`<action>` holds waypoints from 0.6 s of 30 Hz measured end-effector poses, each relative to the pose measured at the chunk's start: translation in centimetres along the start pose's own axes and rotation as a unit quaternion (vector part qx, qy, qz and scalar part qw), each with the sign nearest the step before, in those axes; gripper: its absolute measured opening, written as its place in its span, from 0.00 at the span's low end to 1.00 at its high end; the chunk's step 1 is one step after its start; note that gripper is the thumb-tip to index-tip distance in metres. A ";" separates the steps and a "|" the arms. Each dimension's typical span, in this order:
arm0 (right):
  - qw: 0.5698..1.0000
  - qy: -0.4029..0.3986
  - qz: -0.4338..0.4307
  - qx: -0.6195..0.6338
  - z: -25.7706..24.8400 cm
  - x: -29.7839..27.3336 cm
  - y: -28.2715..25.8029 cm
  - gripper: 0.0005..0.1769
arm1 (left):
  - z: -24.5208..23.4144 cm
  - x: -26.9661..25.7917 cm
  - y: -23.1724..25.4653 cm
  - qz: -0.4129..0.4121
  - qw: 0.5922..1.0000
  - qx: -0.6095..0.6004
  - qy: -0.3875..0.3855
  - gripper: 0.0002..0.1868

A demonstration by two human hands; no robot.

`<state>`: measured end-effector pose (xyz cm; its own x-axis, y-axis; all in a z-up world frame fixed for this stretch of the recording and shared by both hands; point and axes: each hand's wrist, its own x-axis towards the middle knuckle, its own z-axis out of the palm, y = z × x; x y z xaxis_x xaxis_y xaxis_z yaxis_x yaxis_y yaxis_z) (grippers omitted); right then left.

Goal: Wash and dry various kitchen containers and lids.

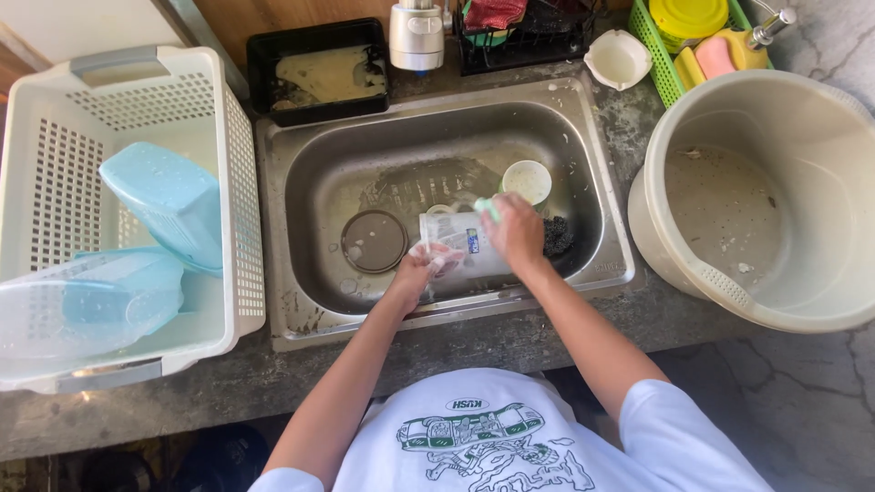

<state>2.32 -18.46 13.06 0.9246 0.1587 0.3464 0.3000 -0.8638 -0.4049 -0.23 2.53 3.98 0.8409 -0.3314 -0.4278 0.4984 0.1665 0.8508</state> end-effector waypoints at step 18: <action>0.975 -0.205 0.062 -0.055 2.6 1.9 -4.9 0.19 | -2.2 -0.9 6.3 -0.207 0.954 -0.217 -0.003 0.34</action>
<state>3.26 -12.67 13.50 0.9752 0.2085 -0.0750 0.1744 -0.9310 -0.3206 2.61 5.89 9.08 0.5532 -0.4569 -0.6966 0.8285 0.3884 0.4033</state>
